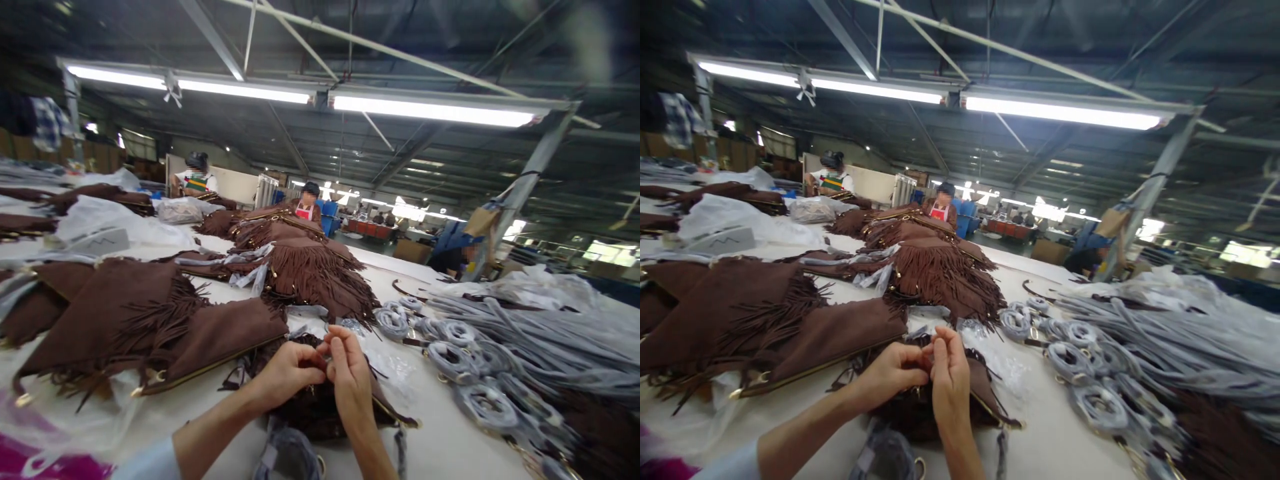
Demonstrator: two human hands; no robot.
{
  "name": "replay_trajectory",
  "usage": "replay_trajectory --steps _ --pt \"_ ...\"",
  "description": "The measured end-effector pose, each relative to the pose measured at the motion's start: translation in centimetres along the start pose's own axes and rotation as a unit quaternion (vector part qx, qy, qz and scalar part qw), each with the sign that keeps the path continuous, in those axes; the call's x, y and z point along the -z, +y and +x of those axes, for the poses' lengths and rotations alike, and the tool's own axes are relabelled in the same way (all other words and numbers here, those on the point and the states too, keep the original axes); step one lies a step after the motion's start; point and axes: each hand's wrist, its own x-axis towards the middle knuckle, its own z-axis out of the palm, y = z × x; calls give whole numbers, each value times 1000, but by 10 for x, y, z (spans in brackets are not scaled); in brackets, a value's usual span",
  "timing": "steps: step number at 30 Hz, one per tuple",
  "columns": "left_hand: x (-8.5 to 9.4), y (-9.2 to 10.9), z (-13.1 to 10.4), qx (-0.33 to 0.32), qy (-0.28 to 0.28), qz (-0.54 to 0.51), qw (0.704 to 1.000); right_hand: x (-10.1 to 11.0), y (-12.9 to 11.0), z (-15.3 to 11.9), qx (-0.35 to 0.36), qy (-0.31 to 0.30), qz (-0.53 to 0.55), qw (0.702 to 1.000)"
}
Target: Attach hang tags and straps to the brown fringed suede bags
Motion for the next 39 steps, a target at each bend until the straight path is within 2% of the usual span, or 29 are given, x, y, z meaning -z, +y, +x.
replay_trajectory --steps 3,6,8,9,11,14,25,30,34,39 --pt "2 -2 -2 21 27 30 999 0 6 3 -46 -5 91 995" --pt "4 -4 -3 63 84 -4 994 8 13 7 -69 57 174 981" --pt "5 -5 -4 73 113 -31 990 14 17 8 -85 81 174 978" --pt "6 -5 -4 72 122 -33 989 17 17 8 -92 69 158 981" --pt "7 -3 -6 62 131 -20 989 20 17 6 -97 5 113 989" --pt "7 3 -9 34 136 16 990 19 14 1 -89 -64 65 992" --pt "0 0 -16 -13 133 88 987 21 24 -2 -73 -78 17 994" --pt "4 -2 -13 1 106 7 994 25 21 -2 -99 -65 62 991" --pt "8 -9 -8 23 113 -96 989 27 17 -1 -120 -70 79 987" --pt "8 -10 -8 -6 124 -87 988 23 14 -2 -115 -75 60 989"
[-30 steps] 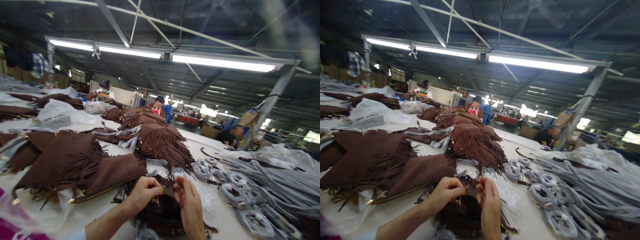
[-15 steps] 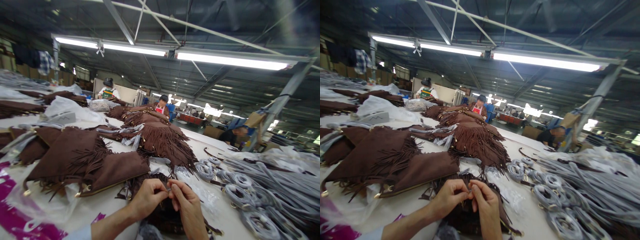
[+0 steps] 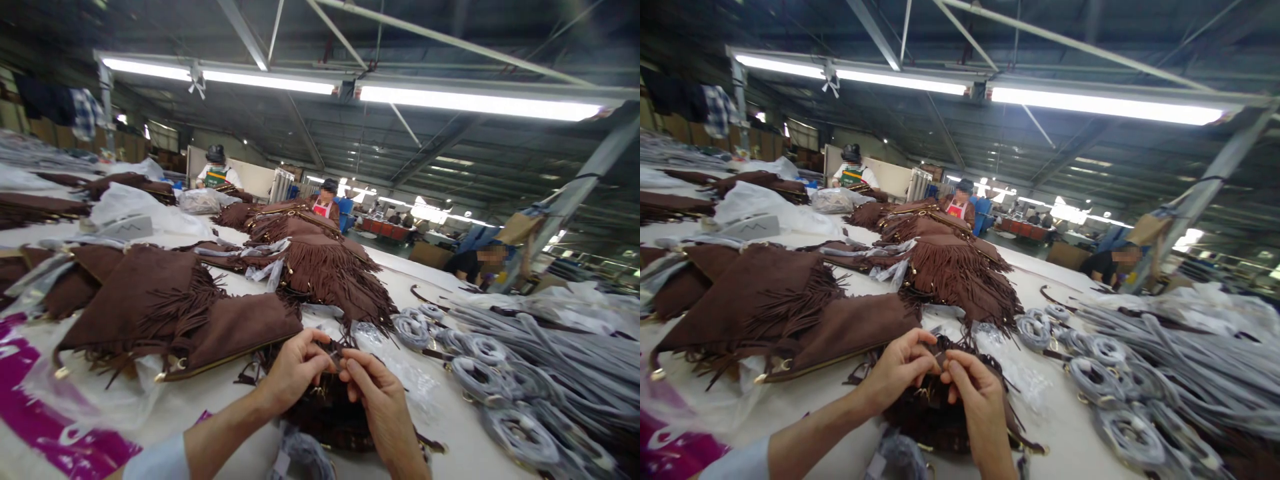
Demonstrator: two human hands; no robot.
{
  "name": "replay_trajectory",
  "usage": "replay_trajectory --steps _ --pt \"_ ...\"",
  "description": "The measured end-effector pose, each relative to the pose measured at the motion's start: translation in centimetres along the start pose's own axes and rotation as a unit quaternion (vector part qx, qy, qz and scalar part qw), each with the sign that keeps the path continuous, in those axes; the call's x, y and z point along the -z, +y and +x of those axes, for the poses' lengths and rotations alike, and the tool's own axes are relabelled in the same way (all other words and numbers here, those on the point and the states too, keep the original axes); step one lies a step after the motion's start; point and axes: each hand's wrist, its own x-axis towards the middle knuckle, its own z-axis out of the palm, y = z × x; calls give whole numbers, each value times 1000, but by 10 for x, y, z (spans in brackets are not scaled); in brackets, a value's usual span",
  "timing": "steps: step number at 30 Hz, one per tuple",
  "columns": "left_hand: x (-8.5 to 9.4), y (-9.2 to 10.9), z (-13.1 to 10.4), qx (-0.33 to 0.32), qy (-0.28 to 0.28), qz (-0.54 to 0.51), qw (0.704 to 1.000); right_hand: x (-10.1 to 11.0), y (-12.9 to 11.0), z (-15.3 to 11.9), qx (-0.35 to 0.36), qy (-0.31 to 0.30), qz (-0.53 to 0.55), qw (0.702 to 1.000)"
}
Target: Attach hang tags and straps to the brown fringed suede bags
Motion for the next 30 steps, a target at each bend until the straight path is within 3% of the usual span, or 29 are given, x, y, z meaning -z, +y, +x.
replay_trajectory --steps 13,30 --pt "-5 20 -14 -78 13 209 975 1 6 0 13 -48 -33 998" --pt "-6 22 -14 -77 -14 235 969 -2 5 -3 32 -56 -82 995"
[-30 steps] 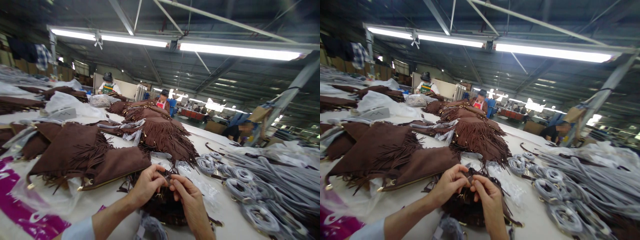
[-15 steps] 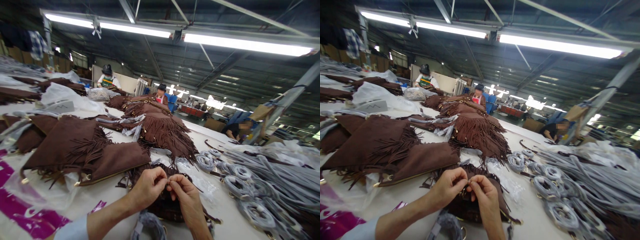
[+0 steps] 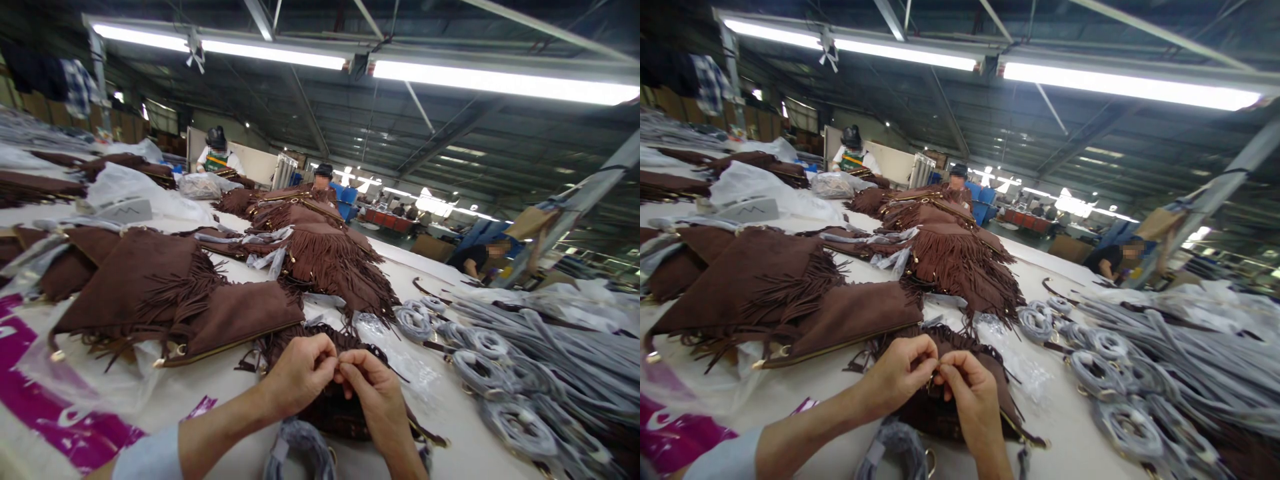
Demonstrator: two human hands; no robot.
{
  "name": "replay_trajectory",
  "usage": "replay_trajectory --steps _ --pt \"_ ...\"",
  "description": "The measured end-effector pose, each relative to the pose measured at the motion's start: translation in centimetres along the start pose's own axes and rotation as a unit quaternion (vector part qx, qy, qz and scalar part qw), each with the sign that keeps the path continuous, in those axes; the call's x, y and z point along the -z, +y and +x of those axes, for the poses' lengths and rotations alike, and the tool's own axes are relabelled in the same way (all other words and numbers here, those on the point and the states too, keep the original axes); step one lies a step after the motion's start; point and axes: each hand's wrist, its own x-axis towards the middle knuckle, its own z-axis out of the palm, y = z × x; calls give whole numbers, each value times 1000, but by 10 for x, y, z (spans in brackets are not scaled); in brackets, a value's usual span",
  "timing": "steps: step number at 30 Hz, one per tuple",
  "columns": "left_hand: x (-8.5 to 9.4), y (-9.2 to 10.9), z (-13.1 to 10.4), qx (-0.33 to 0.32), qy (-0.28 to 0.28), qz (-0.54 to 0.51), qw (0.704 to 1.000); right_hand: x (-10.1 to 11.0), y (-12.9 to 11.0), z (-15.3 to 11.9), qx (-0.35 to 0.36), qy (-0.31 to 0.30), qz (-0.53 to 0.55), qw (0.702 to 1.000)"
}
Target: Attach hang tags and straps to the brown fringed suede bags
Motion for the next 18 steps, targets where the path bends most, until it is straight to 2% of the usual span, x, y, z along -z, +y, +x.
replay_trajectory --steps 6,10,12,14,16,17,18 --pt "-8 -7 -2 18 25 36 999 -7 -1 2 26 15 -46 998" --pt "-2 -9 4 17 -11 9 1000 -9 -10 -6 84 40 -159 983" --pt "8 -7 8 -6 -61 13 998 -4 -15 -23 138 53 -262 954" --pt "21 -6 9 -54 -139 61 987 2 -15 -50 199 -6 -373 906" --pt "33 -9 8 -93 -229 150 957 6 -4 -81 256 -106 -456 846" --pt "37 -12 7 -99 -262 202 938 6 4 -96 291 -124 -485 815" --pt "40 -16 5 -99 -280 252 921 5 14 -109 296 -102 -516 798"
